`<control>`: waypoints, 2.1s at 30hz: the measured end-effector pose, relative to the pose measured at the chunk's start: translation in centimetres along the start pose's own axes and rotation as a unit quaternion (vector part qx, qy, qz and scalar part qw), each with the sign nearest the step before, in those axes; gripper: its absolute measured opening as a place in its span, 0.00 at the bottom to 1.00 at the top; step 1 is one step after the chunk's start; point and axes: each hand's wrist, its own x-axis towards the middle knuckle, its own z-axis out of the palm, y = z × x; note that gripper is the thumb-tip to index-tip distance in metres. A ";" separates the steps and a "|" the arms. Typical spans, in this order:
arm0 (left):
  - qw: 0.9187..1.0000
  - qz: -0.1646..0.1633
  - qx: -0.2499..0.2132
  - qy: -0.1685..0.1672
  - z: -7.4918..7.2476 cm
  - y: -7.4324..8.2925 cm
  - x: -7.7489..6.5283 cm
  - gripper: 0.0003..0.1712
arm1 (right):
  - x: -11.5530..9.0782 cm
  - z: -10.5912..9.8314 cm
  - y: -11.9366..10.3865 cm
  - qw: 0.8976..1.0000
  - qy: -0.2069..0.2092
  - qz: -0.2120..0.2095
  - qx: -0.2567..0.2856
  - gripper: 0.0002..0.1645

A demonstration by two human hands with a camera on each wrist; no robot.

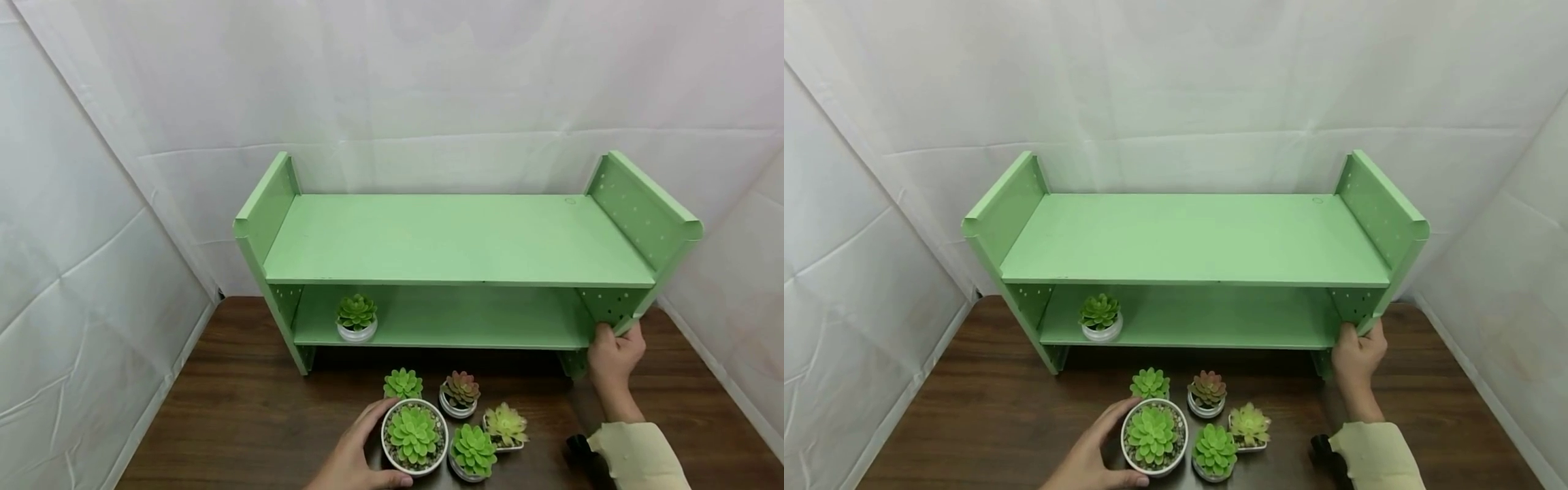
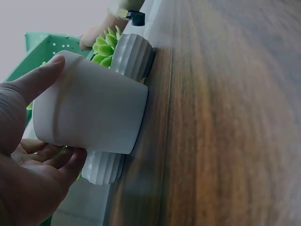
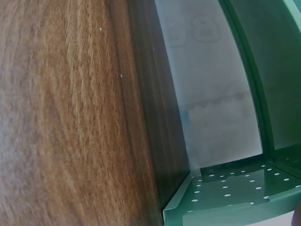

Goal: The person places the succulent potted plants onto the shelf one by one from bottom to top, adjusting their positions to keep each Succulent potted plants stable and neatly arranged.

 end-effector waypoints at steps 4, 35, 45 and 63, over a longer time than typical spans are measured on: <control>1.000 -0.002 -0.003 0.003 0.1 0.1 -0.1 0.56 | 0.0 0.0 0.1 1.000 0.003 0.004 0.005 0.07; 1.000 -0.003 -0.014 0.007 0.4 -0.1 0.1 0.58 | 0.2 0.3 0.2 1.000 0.014 0.003 0.023 0.06; 1.000 0.003 -0.022 0.002 0.4 -0.3 0.1 0.58 | 0.1 0.3 0.0 1.000 0.011 0.006 0.028 0.07; 0.999 0.005 -0.047 -0.012 0.4 -0.7 -0.1 0.56 | -0.3 0.2 0.1 1.000 0.014 0.010 0.018 0.09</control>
